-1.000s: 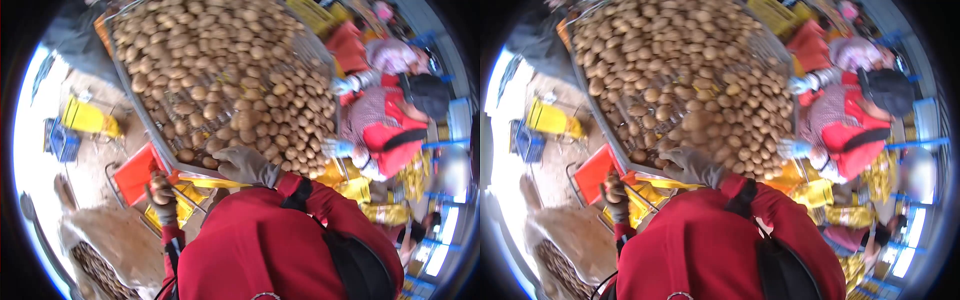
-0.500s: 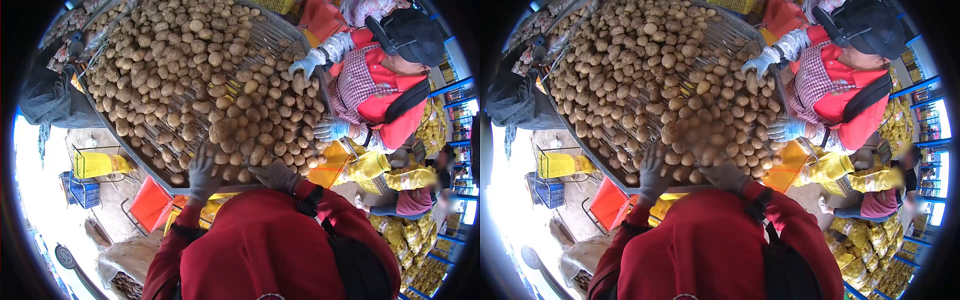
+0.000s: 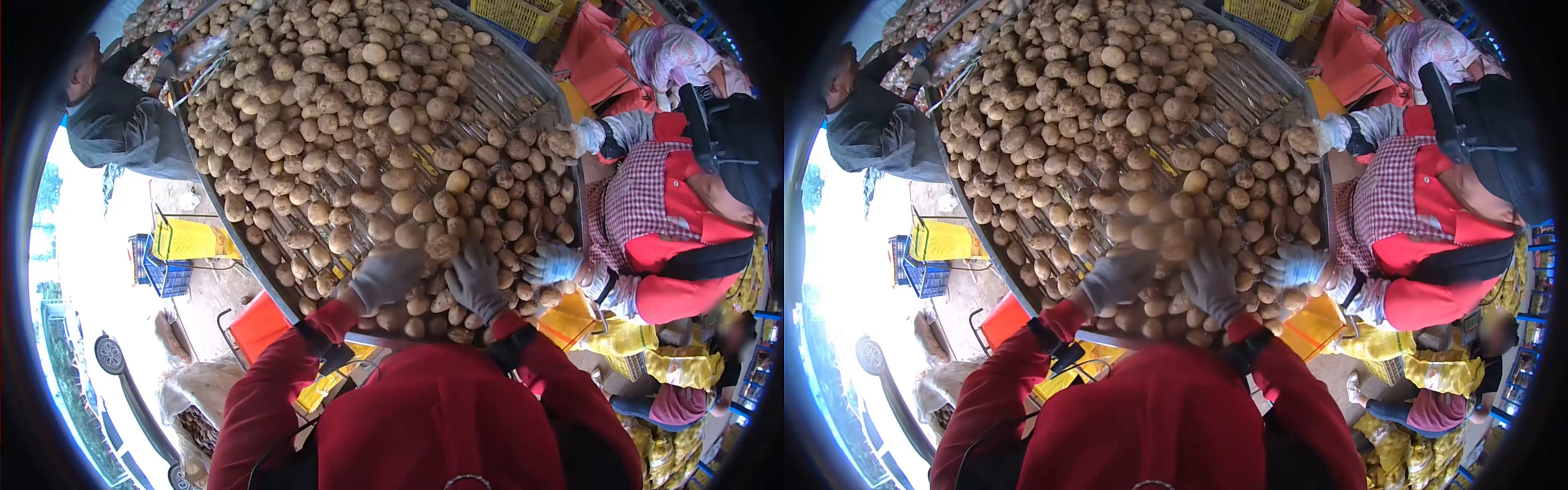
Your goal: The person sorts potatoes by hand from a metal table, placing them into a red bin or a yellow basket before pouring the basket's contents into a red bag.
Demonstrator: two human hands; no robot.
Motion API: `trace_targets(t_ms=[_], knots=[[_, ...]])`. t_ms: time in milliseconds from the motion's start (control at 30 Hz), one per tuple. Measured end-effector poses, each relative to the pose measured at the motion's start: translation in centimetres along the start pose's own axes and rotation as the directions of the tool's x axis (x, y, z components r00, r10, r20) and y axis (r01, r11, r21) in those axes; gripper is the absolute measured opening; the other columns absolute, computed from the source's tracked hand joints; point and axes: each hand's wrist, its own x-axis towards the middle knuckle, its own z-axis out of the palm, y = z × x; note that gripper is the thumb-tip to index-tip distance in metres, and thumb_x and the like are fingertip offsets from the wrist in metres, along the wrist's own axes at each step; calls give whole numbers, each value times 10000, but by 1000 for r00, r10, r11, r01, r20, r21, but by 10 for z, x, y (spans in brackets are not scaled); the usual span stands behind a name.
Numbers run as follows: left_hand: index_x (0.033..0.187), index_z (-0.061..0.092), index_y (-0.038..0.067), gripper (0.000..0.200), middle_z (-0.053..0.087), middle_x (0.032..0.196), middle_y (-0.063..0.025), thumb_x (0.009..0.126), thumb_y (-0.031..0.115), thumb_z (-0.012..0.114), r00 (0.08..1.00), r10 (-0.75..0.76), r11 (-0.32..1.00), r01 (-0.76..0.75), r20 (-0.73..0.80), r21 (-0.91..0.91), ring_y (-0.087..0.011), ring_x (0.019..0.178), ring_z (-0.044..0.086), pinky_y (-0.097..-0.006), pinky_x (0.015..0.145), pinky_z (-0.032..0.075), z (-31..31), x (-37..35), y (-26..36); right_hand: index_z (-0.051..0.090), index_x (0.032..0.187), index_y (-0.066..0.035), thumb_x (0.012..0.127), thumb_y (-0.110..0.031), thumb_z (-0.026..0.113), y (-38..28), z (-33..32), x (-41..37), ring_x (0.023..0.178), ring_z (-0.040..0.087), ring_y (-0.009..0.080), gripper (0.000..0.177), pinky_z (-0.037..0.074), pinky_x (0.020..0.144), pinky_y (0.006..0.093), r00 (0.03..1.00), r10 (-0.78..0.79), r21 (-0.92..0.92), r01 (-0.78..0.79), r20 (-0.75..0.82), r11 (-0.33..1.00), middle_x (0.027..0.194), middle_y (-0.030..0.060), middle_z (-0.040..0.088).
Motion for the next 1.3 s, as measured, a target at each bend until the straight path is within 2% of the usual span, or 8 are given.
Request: trace_targets(t_ms=[233,433,600,667,767,900,1167,1300], knots=[[1437,576,154,519,652,1322,-207,968,376,589,895,-221,819,386,-387,425,-416,1236,628,-532,1015,513,-28,144,-105,723,1181,-136,913,-322,700,4,18,-5,1153,624,332,327,465,1018,544,963,-267,138,260,36,956,1236,119,648],[1558,454,216,615,588,1400,-227,984,372,611,935,-335,896,279,112,346,-393,1225,623,-526,1030,474,7,123,-51,698,1237,-155,904,-323,724,60,-5,149,1111,632,297,373,510,946,436,992,-119,105,123,-43,987,1207,100,687],[1428,601,183,467,663,1288,-191,988,337,608,966,-204,939,238,-158,247,-400,1136,664,-517,993,506,23,42,-36,616,1358,-83,848,-331,756,91,62,239,1245,586,351,584,441,1082,436,969,33,-448,83,245,890,1271,181,678],[1396,621,145,439,660,1321,-182,980,284,623,955,-244,958,264,-167,112,-414,1158,661,-504,992,524,16,16,-25,567,1436,-50,914,-418,720,70,33,250,1199,620,299,657,476,1066,438,916,109,49,-138,386,989,1242,151,678],[1373,637,88,409,656,1356,-189,981,205,630,904,-280,959,246,-322,-143,-417,1195,659,-467,1004,542,-6,-1,-42,525,1453,-1,958,-532,705,57,16,226,1136,647,240,748,535,1006,387,908,22,884,-412,418,219,1245,99,658],[1385,642,33,359,692,1308,-184,1045,130,576,774,-445,855,218,-450,-470,-271,1196,690,-355,986,542,-19,-11,-30,482,1455,25,1021,-421,666,33,18,191,1111,673,227,649,558,978,364,983,-169,674,80,67,734,1252,100,676],[1526,480,82,638,676,1239,-97,1085,543,498,861,-483,-471,-104,158,-876,-270,1199,647,-408,1007,569,-39,-2,5,658,1275,-81,905,-245,780,-17,40,187,1190,672,278,422,536,1036,397,891,-432,597,423,-138,682,1221,128,703],[1359,584,65,594,710,1149,-125,1071,579,501,788,-564,-574,-159,246,-804,-243,998,702,-352,788,609,1,-58,-31,635,1344,-91,893,-272,775,-8,5,275,1255,622,339,506,504,1059,419,954,-301,513,264,-12,817,1342,145,665]])
